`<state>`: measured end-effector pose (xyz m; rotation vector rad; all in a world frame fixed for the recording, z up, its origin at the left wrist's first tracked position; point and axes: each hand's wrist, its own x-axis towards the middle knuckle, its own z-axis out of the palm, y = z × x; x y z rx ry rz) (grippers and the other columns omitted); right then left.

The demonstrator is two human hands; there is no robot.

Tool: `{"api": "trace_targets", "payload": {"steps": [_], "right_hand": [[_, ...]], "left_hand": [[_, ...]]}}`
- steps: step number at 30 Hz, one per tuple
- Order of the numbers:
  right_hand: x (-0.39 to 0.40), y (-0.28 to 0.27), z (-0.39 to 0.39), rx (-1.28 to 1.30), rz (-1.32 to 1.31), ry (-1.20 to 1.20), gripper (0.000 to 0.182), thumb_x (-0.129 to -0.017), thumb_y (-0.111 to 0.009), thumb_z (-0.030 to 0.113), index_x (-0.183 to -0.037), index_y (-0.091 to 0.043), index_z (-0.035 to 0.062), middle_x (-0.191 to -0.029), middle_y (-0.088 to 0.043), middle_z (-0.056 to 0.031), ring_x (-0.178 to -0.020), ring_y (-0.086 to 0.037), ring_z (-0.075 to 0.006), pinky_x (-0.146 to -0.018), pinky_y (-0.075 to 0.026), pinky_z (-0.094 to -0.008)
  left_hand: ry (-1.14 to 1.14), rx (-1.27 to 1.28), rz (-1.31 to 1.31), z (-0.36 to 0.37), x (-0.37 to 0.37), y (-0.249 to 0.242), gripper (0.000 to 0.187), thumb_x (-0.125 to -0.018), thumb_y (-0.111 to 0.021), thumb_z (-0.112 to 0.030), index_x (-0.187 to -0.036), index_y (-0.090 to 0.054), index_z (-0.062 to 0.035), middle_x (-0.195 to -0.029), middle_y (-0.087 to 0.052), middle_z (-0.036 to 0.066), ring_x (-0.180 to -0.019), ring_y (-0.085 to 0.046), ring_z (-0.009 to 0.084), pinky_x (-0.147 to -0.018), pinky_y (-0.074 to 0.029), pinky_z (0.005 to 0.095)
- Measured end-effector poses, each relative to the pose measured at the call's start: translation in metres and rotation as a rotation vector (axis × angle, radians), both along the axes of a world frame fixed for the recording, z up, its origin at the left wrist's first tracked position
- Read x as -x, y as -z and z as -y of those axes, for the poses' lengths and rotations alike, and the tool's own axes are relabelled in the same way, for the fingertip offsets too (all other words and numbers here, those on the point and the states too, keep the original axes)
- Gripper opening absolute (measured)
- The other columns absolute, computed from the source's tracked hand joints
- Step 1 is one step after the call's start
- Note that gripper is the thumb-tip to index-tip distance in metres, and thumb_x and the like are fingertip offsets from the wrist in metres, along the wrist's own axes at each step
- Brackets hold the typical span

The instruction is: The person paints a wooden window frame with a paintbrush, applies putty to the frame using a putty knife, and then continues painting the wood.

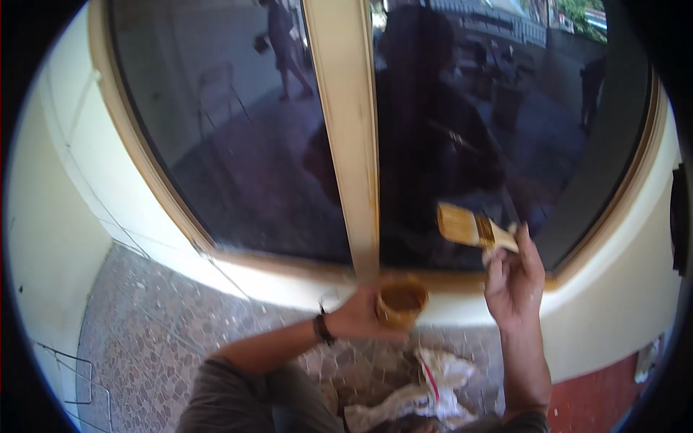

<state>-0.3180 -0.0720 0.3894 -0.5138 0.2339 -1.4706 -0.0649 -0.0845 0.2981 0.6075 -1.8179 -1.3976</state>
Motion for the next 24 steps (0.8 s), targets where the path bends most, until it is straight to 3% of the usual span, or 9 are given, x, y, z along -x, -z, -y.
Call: {"api": "trace_targets", "payload": {"steps": [3, 7, 11, 17, 19, 21, 24], "right_hand": [[0.006, -0.032, 0.010, 0.085, 0.059, 0.013, 0.036, -0.102, -0.046, 0.034, -0.111, -0.060, 0.0024, -0.094, -0.069, -0.0222, -0.081, -0.071, -0.0305, -0.065, -0.062, -0.0279], [0.014, -0.079, 0.026, 0.326, 0.185, -0.047, 0.021, -0.096, -0.051, 0.011, -0.114, -0.048, -0.0001, -0.105, -0.064, -0.0291, -0.092, -0.069, -0.0402, -0.079, -0.063, -0.0384], [0.017, -0.118, 0.038, 0.473, 0.077, -0.010, 0.022, -0.094, -0.051, 0.006, -0.112, -0.047, -0.0043, -0.119, -0.056, -0.0325, -0.100, -0.065, -0.0450, -0.087, -0.059, -0.0428], [-0.003, -0.181, 0.059, 0.726, 0.020, 0.208, 0.023, -0.092, -0.057, 0.006, -0.111, -0.048, -0.0051, -0.113, -0.055, -0.0290, -0.103, -0.064, -0.0405, -0.088, -0.059, -0.0451], [-0.017, -0.205, 0.067, 0.855, 0.046, 0.315, 0.023, -0.092, -0.058, 0.007, -0.110, -0.049, -0.0054, -0.111, -0.055, -0.0272, -0.101, -0.064, -0.0375, -0.087, -0.059, -0.0451], [-0.035, -0.227, 0.072, 0.878, 0.110, 0.362, 0.024, -0.092, -0.058, 0.007, -0.110, -0.049, -0.0058, -0.112, -0.055, -0.0270, -0.101, -0.064, -0.0369, -0.087, -0.059, -0.0453], [-0.058, -0.261, 0.072, 0.832, 0.196, 0.430, 0.028, -0.091, -0.059, 0.007, -0.112, -0.050, -0.0083, -0.112, -0.056, -0.0248, -0.100, -0.064, -0.0323, -0.087, -0.058, -0.0449]], "left_hand": [[-0.022, 0.071, 0.120, -0.001, 0.007, -0.020, 0.088, -0.064, -0.091, -0.020, -0.136, -0.044, -0.0049, -0.130, -0.057, 0.008, -0.119, -0.055, 0.0172, -0.103, -0.044, 0.0359], [-0.098, -0.025, 0.185, -0.013, 0.021, -0.058, 0.085, -0.066, -0.090, -0.016, -0.137, -0.043, -0.0047, -0.131, -0.055, 0.007, -0.121, -0.052, 0.0164, -0.105, -0.042, 0.0349], [-0.236, -0.170, 0.062, -0.028, 0.026, -0.073, 0.085, -0.065, -0.089, -0.010, -0.136, -0.042, -0.0045, -0.130, -0.053, 0.005, -0.121, -0.051, 0.0159, -0.105, -0.041, 0.0338], [-0.595, -0.143, 0.077, -0.053, 0.020, -0.111, 0.079, -0.064, -0.088, -0.006, -0.131, -0.045, -0.0045, -0.125, -0.055, 0.005, -0.115, -0.054, 0.0158, -0.100, -0.045, 0.0325], [-0.613, -0.148, 0.048, -0.058, 0.010, -0.133, 0.078, -0.064, -0.088, -0.006, -0.129, -0.046, -0.0041, -0.123, -0.057, 0.005, -0.114, -0.055, 0.0158, -0.098, -0.046, 0.0324], [-0.674, -0.177, -0.023, -0.067, 0.007, -0.155, 0.077, -0.063, -0.089, -0.007, -0.127, -0.048, -0.0036, -0.117, -0.060, 0.005, -0.109, -0.058, 0.0161, -0.094, -0.049, 0.0325], [-0.804, -0.116, 0.079, -0.071, -0.019, -0.151, 0.077, -0.063, -0.089, -0.006, -0.127, -0.047, -0.0036, -0.116, -0.060, 0.006, -0.108, -0.058, 0.0165, -0.094, -0.049, 0.0330]]}}
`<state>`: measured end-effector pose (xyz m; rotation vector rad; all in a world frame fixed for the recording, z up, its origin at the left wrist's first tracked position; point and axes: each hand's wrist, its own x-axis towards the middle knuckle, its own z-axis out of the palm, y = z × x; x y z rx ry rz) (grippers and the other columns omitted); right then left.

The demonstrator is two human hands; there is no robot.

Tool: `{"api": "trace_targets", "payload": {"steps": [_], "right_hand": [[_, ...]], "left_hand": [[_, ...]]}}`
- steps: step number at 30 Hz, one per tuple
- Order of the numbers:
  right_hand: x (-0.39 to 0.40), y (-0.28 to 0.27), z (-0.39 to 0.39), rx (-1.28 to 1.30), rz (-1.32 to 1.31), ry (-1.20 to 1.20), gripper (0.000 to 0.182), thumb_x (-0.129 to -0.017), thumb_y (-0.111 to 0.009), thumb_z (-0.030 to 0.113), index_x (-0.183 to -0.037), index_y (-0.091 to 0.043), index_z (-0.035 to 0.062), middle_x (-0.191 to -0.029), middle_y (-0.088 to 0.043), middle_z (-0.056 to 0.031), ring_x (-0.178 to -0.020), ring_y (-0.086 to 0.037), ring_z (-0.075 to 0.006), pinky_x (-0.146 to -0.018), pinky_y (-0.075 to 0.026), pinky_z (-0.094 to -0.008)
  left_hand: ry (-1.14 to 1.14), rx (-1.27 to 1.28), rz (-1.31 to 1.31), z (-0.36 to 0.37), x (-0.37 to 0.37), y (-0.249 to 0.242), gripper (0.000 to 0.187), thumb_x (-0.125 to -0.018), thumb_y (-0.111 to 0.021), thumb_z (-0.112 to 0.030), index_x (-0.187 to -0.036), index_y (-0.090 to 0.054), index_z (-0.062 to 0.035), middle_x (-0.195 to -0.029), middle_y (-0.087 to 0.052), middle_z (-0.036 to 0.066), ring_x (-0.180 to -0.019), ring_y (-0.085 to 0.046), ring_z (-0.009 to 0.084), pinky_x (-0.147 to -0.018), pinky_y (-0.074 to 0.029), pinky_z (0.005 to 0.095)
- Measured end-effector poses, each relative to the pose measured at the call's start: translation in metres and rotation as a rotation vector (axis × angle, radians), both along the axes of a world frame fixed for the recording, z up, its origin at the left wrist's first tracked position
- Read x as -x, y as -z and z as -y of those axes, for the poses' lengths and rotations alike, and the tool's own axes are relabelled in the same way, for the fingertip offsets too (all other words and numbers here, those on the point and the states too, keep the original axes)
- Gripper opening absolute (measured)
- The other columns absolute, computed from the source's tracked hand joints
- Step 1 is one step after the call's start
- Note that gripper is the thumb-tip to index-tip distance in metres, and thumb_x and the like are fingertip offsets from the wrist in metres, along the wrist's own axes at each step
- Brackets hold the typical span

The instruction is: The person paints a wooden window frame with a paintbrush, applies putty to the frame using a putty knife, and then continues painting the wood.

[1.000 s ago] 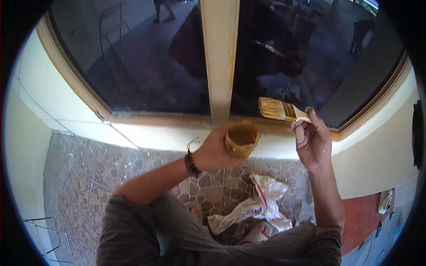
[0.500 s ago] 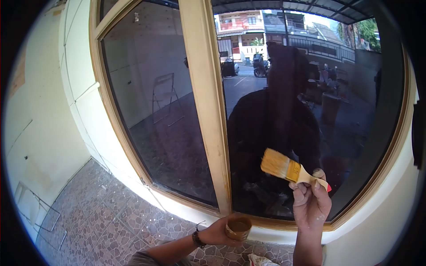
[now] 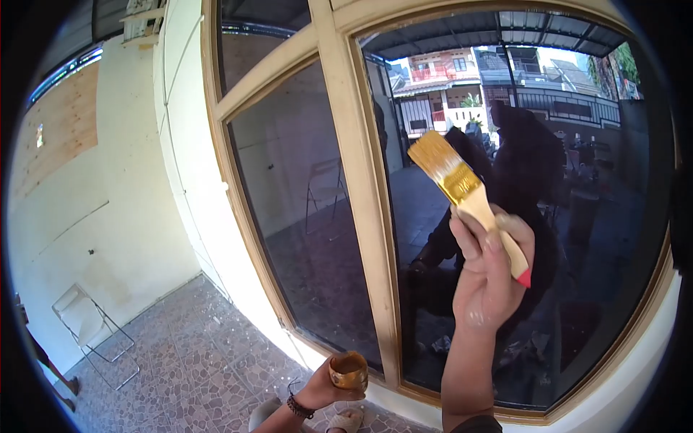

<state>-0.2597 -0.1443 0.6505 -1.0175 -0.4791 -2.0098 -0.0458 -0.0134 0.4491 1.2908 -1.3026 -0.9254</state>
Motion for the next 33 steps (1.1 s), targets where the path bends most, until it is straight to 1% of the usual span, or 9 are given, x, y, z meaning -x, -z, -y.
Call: {"api": "trace_targets", "payload": {"steps": [4, 6, 9, 11, 14, 17, 24, 31, 33], "right_hand": [[-0.011, -0.051, 0.012, 0.133, 0.032, 0.022, 0.026, -0.092, -0.058, 0.005, -0.113, -0.052, -0.0098, -0.110, -0.058, -0.0205, -0.101, -0.064, -0.0294, -0.089, -0.057, -0.0429], [-0.013, -0.069, 0.016, 0.134, 0.035, 0.044, 0.024, -0.092, -0.062, 0.003, -0.110, -0.054, -0.0097, -0.106, -0.060, -0.0190, -0.099, -0.065, -0.0260, -0.090, -0.057, -0.0382], [-0.013, -0.082, 0.023, 0.116, 0.058, 0.056, 0.023, -0.091, -0.063, 0.004, -0.109, -0.055, -0.0091, -0.105, -0.061, -0.0179, -0.097, -0.066, -0.0241, -0.089, -0.058, -0.0354], [-0.014, -0.087, 0.028, 0.150, 0.090, 0.083, 0.022, -0.091, -0.064, 0.005, -0.107, -0.057, -0.0080, -0.104, -0.062, -0.0165, -0.096, -0.066, -0.0219, -0.088, -0.058, -0.0335], [-0.019, -0.097, 0.033, 0.216, 0.092, 0.131, 0.020, -0.091, -0.064, 0.006, -0.106, -0.060, -0.0069, -0.103, -0.063, -0.0154, -0.096, -0.066, -0.0209, -0.087, -0.058, -0.0332], [-0.024, -0.109, 0.039, 0.219, 0.085, 0.164, 0.021, -0.090, -0.067, 0.007, -0.105, -0.062, -0.0056, -0.102, -0.063, -0.0145, -0.095, -0.067, -0.0207, -0.086, -0.059, -0.0324], [-0.036, -0.119, 0.043, 0.189, 0.075, 0.240, 0.020, -0.087, -0.070, 0.007, -0.103, -0.065, -0.0046, -0.099, -0.065, -0.0134, -0.091, -0.068, -0.0189, -0.082, -0.060, -0.0309], [-0.036, -0.112, 0.051, 0.198, 0.071, 0.207, 0.020, -0.086, -0.070, 0.005, -0.103, -0.065, -0.0052, -0.096, -0.067, -0.0139, -0.090, -0.070, -0.0210, -0.081, -0.060, -0.0310], [-0.036, -0.107, 0.051, 0.256, 0.041, 0.217, 0.031, -0.086, -0.069, 0.006, -0.112, -0.058, -0.0080, -0.104, -0.065, -0.0238, -0.092, -0.071, -0.0288, -0.085, -0.060, -0.0336]], "left_hand": [[0.022, -0.034, -0.008, 0.006, -0.029, 0.008, 0.079, -0.062, -0.090, -0.007, -0.127, -0.045, -0.0037, -0.115, -0.059, 0.006, -0.108, -0.058, 0.0172, -0.094, -0.050, 0.0335], [0.033, -0.048, 0.009, 0.014, -0.043, 0.028, 0.079, -0.061, -0.090, -0.006, -0.126, -0.046, -0.0035, -0.114, -0.060, 0.006, -0.107, -0.059, 0.0169, -0.092, -0.051, 0.0332], [0.015, -0.044, -0.045, 0.023, -0.047, 0.037, 0.076, -0.061, -0.089, -0.004, -0.125, -0.048, -0.0040, -0.113, -0.060, 0.005, -0.104, -0.060, 0.0164, -0.090, -0.052, 0.0324], [0.034, -0.019, -0.109, 0.030, -0.048, 0.044, 0.065, -0.064, -0.086, -0.001, -0.120, -0.054, -0.0065, -0.103, -0.062, 0.002, -0.096, -0.061, 0.0145, -0.085, -0.052, 0.0316], [0.040, 0.001, -0.095, 0.035, -0.047, 0.044, 0.063, -0.064, -0.085, -0.001, -0.119, -0.054, -0.0065, -0.101, -0.063, 0.002, -0.094, -0.062, 0.0147, -0.083, -0.053, 0.0317], [0.022, -0.030, -0.068, 0.039, -0.052, 0.047, 0.071, -0.063, -0.087, -0.003, -0.124, -0.050, -0.0052, -0.112, -0.062, 0.004, -0.101, -0.061, 0.0159, -0.089, -0.052, 0.0325], [0.001, 0.015, -0.123, 0.036, -0.068, 0.063, 0.073, -0.062, -0.089, -0.006, -0.124, -0.050, -0.0047, -0.112, -0.062, 0.004, -0.102, -0.061, 0.0167, -0.091, -0.052, 0.0339], [-0.100, 0.011, -0.158, 0.026, -0.060, 0.042, 0.071, -0.063, -0.086, -0.001, -0.123, -0.050, -0.0049, -0.105, -0.062, 0.003, -0.097, -0.061, 0.0154, -0.088, -0.052, 0.0331], [-0.049, 0.017, -0.211, 0.036, -0.069, 0.061, 0.071, -0.063, -0.086, -0.001, -0.124, -0.049, -0.0048, -0.105, -0.062, 0.003, -0.096, -0.061, 0.0153, -0.088, -0.052, 0.0332]]}}
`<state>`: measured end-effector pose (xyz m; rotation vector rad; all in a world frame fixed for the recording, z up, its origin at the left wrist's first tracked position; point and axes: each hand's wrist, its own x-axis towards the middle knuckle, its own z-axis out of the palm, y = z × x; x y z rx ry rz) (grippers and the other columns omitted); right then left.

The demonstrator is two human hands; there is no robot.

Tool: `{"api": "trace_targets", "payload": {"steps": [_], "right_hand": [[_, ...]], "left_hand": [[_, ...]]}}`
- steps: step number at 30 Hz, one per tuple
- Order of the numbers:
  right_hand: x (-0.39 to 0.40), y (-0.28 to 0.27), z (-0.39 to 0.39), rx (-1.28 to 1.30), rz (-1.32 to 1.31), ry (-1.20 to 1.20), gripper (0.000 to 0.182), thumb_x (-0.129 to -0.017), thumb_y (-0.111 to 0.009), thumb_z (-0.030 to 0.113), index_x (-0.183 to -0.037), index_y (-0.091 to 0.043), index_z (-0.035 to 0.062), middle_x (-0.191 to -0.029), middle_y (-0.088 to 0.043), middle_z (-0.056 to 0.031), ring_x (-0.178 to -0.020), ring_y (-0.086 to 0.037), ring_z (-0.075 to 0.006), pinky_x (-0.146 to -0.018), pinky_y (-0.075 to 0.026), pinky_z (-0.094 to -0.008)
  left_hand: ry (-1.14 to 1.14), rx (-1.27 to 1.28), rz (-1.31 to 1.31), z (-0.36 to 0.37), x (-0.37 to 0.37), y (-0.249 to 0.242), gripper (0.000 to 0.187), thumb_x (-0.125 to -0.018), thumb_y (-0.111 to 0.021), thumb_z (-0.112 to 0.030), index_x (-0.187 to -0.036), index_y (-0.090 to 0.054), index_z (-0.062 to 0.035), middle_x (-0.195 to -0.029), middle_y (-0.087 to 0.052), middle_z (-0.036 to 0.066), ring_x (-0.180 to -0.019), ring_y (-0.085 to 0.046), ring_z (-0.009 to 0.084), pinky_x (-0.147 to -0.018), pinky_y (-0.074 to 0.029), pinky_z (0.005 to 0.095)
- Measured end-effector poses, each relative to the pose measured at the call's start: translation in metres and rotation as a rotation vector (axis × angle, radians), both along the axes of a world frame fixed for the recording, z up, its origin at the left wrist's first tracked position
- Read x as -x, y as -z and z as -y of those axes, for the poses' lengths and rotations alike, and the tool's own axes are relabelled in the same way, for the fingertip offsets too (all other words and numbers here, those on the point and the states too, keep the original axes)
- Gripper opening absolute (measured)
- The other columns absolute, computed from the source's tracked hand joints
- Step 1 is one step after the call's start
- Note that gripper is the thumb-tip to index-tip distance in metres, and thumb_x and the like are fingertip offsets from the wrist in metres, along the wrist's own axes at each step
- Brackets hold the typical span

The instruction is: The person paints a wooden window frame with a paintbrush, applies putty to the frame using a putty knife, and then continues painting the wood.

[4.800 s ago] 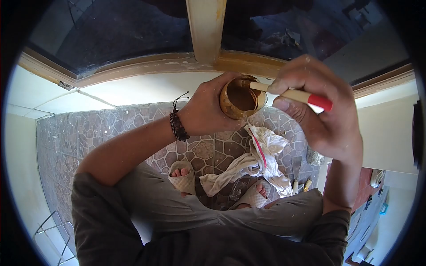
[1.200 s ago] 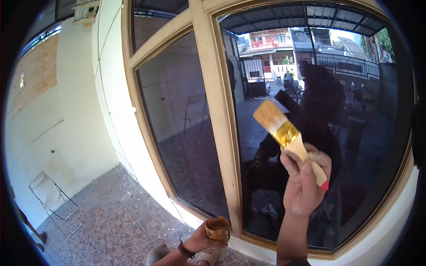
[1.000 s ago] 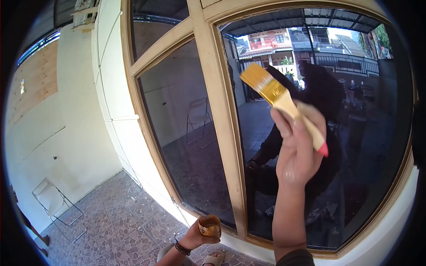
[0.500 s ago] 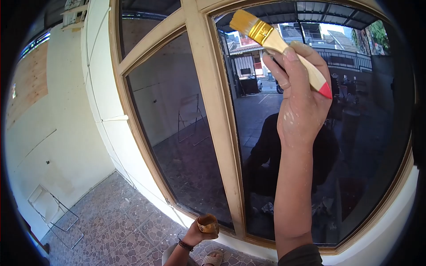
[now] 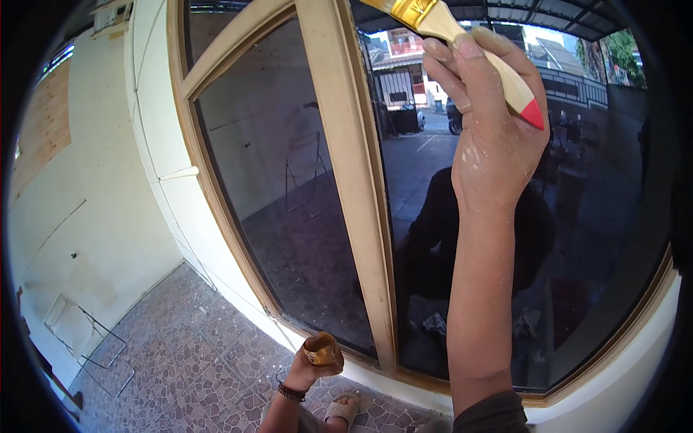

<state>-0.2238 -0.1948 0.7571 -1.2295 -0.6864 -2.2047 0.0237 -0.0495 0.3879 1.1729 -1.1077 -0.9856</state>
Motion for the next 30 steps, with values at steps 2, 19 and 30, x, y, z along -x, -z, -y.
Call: {"api": "trace_targets", "payload": {"steps": [2, 19, 30], "right_hand": [[0.002, 0.005, 0.002, -0.055, -0.002, 0.009, 0.032, -0.086, -0.069, 0.006, -0.112, -0.058, -0.0081, -0.103, -0.065, -0.0239, -0.092, -0.071, -0.0290, -0.085, -0.060, -0.0338], [-0.004, -0.012, -0.015, -0.135, -0.006, -0.013, 0.022, -0.088, -0.066, 0.004, -0.106, -0.063, -0.0079, -0.100, -0.065, -0.0163, -0.093, -0.069, -0.0217, -0.084, -0.059, -0.0316], [-0.026, -0.015, -0.005, -0.133, -0.064, 0.231, 0.027, -0.090, -0.067, 0.008, -0.112, -0.060, -0.0080, -0.106, -0.063, -0.0199, -0.094, -0.069, -0.0244, -0.083, -0.059, -0.0302]], "left_hand": [[-0.011, 0.017, -0.015, -0.007, 0.012, -0.011, 0.071, -0.063, -0.085, 0.000, -0.124, -0.049, -0.0045, -0.105, -0.062, 0.003, -0.096, -0.061, 0.0153, -0.087, -0.052, 0.0331], [-0.194, 0.126, 0.024, -0.004, -0.001, -0.003, 0.065, -0.062, -0.086, -0.004, -0.118, -0.054, -0.0051, -0.108, -0.062, 0.003, -0.100, -0.061, 0.0157, -0.090, -0.051, 0.0330], [-0.238, 0.093, 0.045, 0.002, -0.008, -0.011, 0.068, -0.060, -0.088, -0.003, -0.118, -0.053, -0.0050, -0.105, -0.062, 0.003, -0.098, -0.062, 0.0171, -0.090, -0.051, 0.0340]]}}
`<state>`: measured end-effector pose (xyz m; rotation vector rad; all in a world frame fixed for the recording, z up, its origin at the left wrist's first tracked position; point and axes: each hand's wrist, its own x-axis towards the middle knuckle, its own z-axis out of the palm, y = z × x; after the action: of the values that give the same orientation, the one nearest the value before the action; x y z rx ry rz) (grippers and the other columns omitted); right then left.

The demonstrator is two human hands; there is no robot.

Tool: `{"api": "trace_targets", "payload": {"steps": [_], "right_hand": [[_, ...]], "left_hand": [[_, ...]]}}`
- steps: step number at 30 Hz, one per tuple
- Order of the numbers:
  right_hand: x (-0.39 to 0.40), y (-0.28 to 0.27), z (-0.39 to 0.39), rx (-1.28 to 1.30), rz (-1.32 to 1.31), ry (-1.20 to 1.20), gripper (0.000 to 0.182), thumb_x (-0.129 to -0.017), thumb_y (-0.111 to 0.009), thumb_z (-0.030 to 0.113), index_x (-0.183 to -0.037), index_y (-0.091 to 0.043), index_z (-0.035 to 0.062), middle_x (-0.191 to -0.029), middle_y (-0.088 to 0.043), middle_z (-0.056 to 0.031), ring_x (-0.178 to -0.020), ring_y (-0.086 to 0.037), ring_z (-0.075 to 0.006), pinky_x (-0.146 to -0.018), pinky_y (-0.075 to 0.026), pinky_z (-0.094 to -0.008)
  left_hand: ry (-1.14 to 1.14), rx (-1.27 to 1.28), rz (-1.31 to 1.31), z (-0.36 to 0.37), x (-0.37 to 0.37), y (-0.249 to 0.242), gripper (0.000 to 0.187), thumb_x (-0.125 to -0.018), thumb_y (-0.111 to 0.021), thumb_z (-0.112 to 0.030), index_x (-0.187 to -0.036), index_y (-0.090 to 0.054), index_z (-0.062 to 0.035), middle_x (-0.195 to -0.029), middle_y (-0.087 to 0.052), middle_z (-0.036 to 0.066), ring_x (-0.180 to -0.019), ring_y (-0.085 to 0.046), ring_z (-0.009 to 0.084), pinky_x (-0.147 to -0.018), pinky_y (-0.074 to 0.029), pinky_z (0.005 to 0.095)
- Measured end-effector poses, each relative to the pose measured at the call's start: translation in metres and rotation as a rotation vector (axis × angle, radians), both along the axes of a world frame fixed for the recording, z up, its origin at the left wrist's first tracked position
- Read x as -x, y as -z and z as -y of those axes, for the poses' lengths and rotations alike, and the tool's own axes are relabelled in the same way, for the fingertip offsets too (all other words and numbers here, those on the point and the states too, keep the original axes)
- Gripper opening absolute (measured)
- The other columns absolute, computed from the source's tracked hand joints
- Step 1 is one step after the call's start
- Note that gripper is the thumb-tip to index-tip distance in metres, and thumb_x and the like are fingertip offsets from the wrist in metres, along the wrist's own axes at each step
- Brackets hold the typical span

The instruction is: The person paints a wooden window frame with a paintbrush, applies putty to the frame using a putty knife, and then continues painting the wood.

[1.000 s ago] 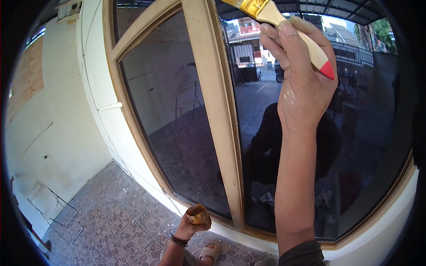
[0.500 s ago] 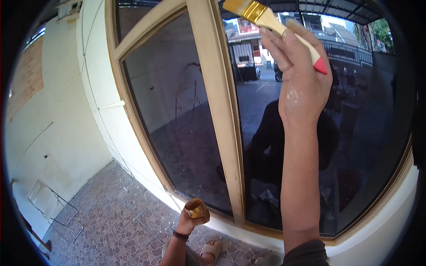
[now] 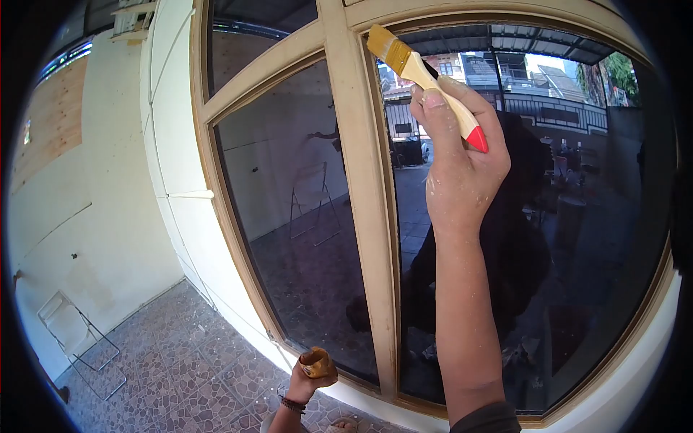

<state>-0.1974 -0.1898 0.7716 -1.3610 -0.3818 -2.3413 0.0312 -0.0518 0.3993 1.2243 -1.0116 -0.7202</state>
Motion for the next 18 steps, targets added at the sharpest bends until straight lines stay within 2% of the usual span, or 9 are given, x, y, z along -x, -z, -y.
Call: {"api": "trace_targets", "payload": {"steps": [1, 3, 7, 9, 15, 18], "right_hand": [[0.000, 0.002, 0.003, -0.002, 0.000, -0.001, 0.027, -0.090, -0.067, 0.008, -0.112, -0.060, -0.0080, -0.106, -0.063, -0.0199, -0.094, -0.069, -0.0244, -0.083, -0.059, -0.0302], [-0.001, 0.004, 0.008, 0.054, 0.003, 0.152, 0.026, -0.090, -0.067, 0.009, -0.111, -0.062, -0.0060, -0.106, -0.064, -0.0175, -0.093, -0.069, -0.0230, -0.083, -0.059, -0.0307], [-0.001, 0.003, 0.008, 0.019, -0.030, 0.223, 0.024, -0.090, -0.068, 0.009, -0.109, -0.064, -0.0049, -0.104, -0.065, -0.0160, -0.094, -0.069, -0.0228, -0.083, -0.059, -0.0314], [-0.005, -0.001, 0.011, 0.053, 0.035, 0.139, 0.016, -0.088, -0.069, 0.005, -0.103, -0.069, -0.0014, -0.093, -0.070, -0.0095, -0.085, -0.067, -0.0145, -0.077, -0.053, -0.0263], [-0.003, -0.007, 0.000, 0.020, -0.014, -0.079, 0.018, -0.090, -0.067, 0.007, -0.104, -0.066, -0.0031, -0.094, -0.067, -0.0124, -0.085, -0.068, -0.0165, -0.073, -0.061, -0.0301], [-0.002, -0.008, -0.001, 0.025, -0.025, -0.087, 0.018, -0.090, -0.066, 0.008, -0.104, -0.065, -0.0043, -0.095, -0.066, -0.0130, -0.086, -0.068, -0.0175, -0.073, -0.063, -0.0330]], "left_hand": [[-0.001, -0.002, 0.000, 0.000, 0.000, 0.000, 0.068, -0.060, -0.088, -0.003, -0.118, -0.053, -0.0050, -0.105, -0.062, 0.003, -0.098, -0.062, 0.0171, -0.090, -0.051, 0.0340], [-0.014, -0.008, -0.006, 0.000, 0.001, -0.003, 0.068, -0.059, -0.088, -0.004, -0.118, -0.053, -0.0052, -0.106, -0.063, 0.003, -0.098, -0.062, 0.0169, -0.090, -0.051, 0.0341], [0.007, -0.007, -0.007, 0.003, 0.005, -0.005, 0.067, -0.059, -0.088, -0.003, -0.117, -0.054, -0.0054, -0.106, -0.063, 0.003, -0.099, -0.062, 0.0168, -0.091, -0.051, 0.0341], [0.006, 0.000, 0.002, 0.005, 0.005, -0.003, 0.066, -0.059, -0.088, -0.002, -0.116, -0.054, -0.0059, -0.106, -0.063, 0.002, -0.099, -0.062, 0.0165, -0.091, -0.051, 0.0341], [0.006, 0.025, -0.014, 0.007, 0.006, -0.002, 0.067, -0.059, -0.087, 0.000, -0.117, -0.054, -0.0062, -0.106, -0.063, 0.002, -0.100, -0.062, 0.0166, -0.091, -0.051, 0.0337], [0.014, 0.013, -0.010, 0.008, 0.006, 0.000, 0.067, -0.059, -0.087, 0.000, -0.117, -0.054, -0.0062, -0.106, -0.063, 0.002, -0.100, -0.061, 0.0165, -0.091, -0.051, 0.0338]]}}
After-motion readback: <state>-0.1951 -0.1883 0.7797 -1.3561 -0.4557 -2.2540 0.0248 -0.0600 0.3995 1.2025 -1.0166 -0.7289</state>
